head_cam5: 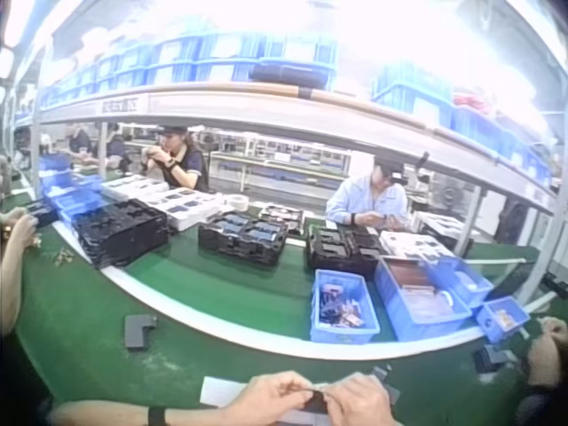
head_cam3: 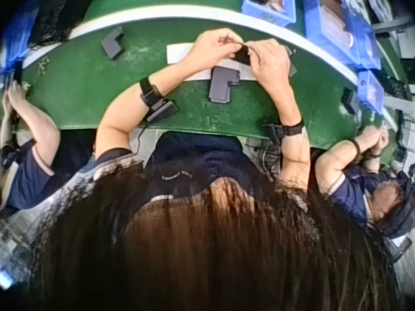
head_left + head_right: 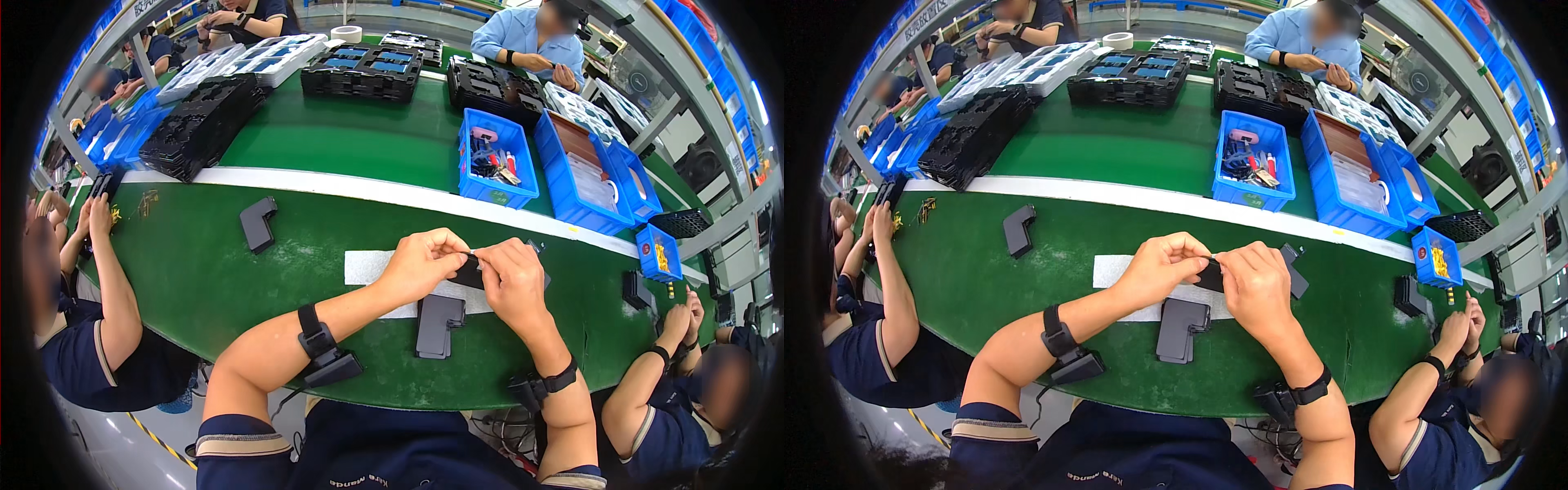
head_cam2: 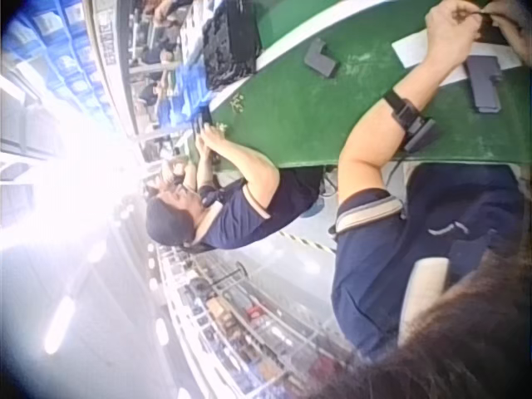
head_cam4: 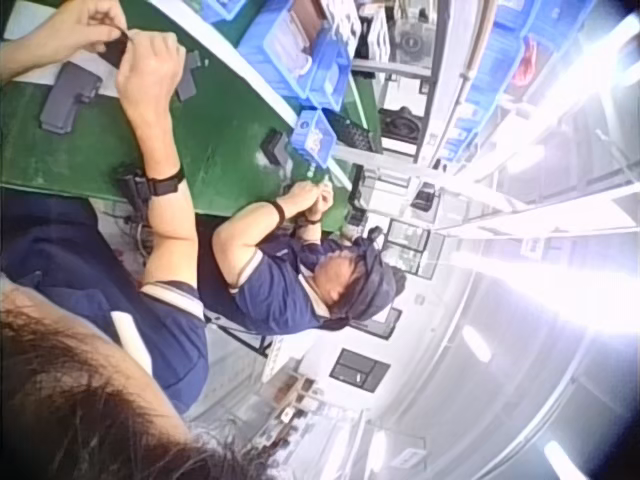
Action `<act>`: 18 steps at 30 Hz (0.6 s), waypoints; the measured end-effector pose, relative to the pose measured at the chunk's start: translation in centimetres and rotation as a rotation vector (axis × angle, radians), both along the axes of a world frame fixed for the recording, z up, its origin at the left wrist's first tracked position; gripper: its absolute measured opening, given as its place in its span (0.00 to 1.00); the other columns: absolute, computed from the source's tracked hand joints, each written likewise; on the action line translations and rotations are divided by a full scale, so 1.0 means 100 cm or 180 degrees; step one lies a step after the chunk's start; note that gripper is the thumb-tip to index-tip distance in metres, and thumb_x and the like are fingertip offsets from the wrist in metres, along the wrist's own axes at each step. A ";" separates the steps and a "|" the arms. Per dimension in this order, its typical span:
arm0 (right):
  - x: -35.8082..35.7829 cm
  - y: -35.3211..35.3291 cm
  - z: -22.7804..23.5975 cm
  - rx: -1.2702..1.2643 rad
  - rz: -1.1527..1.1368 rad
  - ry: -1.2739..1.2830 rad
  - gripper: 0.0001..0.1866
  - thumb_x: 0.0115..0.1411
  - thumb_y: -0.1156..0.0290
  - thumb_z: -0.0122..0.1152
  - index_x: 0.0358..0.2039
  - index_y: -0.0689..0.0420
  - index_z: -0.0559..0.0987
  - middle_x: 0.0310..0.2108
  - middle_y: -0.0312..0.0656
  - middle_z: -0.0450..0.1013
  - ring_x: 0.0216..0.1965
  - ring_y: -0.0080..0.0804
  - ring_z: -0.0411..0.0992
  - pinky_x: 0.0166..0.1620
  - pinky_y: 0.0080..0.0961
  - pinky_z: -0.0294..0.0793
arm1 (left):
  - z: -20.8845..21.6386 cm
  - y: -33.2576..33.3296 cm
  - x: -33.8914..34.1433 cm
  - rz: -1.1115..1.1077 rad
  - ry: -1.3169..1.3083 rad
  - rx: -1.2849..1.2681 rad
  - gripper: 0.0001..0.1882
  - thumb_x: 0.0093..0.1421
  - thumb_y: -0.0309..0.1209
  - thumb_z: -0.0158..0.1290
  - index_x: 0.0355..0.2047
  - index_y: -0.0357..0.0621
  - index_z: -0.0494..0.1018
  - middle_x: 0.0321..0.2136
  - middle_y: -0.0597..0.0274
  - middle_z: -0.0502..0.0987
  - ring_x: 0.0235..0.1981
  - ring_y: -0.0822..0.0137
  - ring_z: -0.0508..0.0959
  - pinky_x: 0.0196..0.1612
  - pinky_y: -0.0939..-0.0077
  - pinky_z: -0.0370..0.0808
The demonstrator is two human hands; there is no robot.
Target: Manually assembling small black plastic components and metal pins at an industrial workbench.
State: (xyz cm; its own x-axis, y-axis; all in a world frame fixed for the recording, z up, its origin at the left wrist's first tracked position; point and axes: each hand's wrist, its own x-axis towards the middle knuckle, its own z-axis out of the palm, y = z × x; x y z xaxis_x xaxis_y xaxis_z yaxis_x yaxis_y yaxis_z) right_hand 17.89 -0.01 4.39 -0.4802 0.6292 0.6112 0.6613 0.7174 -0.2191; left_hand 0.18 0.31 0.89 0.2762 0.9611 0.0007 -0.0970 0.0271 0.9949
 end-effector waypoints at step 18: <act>0.012 0.003 0.005 -0.2076 -0.0130 0.1020 0.06 0.52 0.74 0.61 0.30 0.64 0.79 0.24 0.47 0.75 0.25 0.36 0.74 0.31 0.28 0.71 | -0.002 0.000 -0.002 -0.0148 -0.0057 -0.0045 0.07 0.59 0.26 0.52 0.37 0.37 0.73 0.32 0.66 0.75 0.33 0.78 0.75 0.38 0.81 0.75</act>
